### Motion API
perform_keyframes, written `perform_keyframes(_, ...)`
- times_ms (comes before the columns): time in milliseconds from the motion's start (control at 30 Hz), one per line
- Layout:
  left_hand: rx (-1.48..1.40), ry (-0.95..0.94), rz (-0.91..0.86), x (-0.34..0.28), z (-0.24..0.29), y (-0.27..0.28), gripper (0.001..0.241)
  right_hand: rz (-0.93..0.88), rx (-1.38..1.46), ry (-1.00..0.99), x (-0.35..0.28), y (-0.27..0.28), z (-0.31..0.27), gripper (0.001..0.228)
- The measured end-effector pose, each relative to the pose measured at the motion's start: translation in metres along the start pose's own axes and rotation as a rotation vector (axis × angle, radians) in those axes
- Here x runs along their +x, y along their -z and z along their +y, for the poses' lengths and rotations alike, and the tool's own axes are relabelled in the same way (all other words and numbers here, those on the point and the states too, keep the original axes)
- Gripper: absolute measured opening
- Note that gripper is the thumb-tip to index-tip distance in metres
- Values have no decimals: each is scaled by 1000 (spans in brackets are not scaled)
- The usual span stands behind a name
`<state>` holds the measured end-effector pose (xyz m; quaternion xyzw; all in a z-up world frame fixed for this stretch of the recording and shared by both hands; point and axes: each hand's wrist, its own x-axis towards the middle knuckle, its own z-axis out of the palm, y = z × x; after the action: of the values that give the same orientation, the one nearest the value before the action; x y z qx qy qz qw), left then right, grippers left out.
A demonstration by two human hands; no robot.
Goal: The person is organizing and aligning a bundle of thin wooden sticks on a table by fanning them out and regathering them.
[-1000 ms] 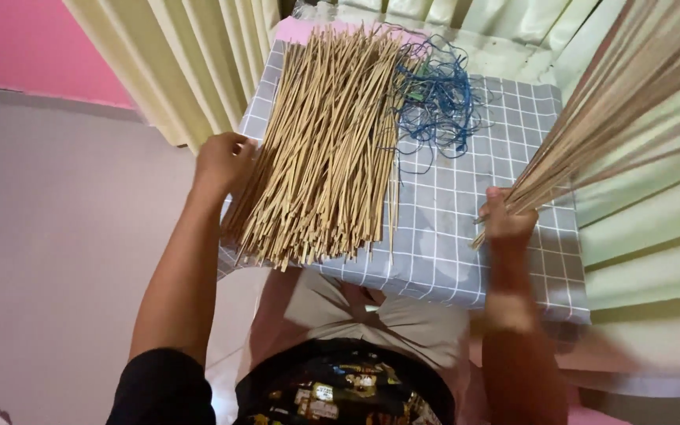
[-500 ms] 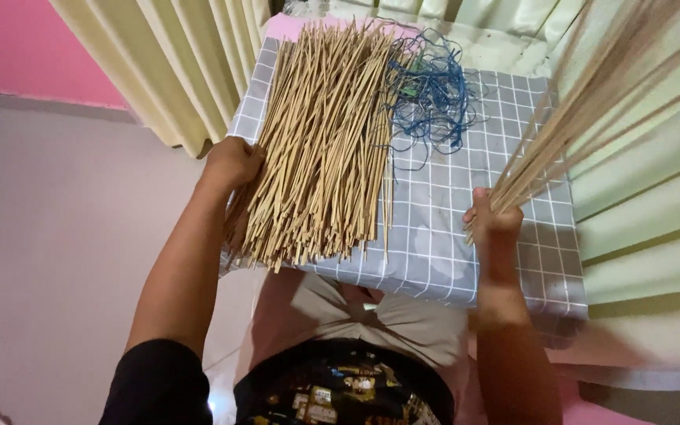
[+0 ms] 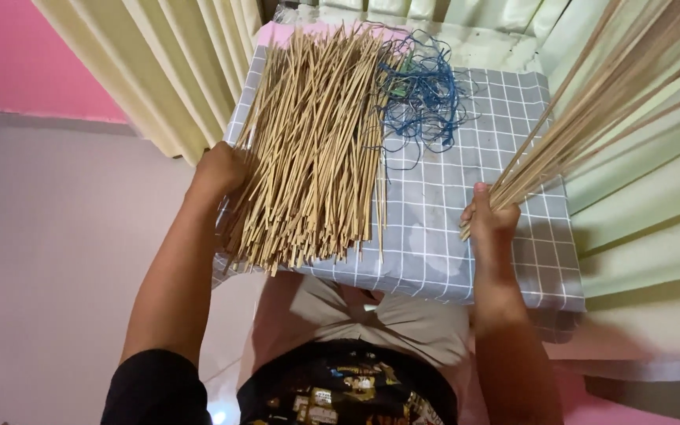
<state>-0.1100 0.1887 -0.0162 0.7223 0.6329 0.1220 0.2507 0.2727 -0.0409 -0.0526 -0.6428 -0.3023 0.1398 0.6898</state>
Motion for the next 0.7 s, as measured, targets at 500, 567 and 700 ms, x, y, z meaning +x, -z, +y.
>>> perform_keyframes(500, -206, -22, 75, -2, -17, -2, 45, -14, -6, 35, 5, 0, 14, 19)
perform_keyframes(567, -208, -62, 108, 30, -44, -16, 42, -26, -22, 29, 3, 1, 11, 20)
perform_keyframes(700, -265, -94, 188, 38, -48, -17, 39, -35, -13, 17, 0, 2, 6, 21)
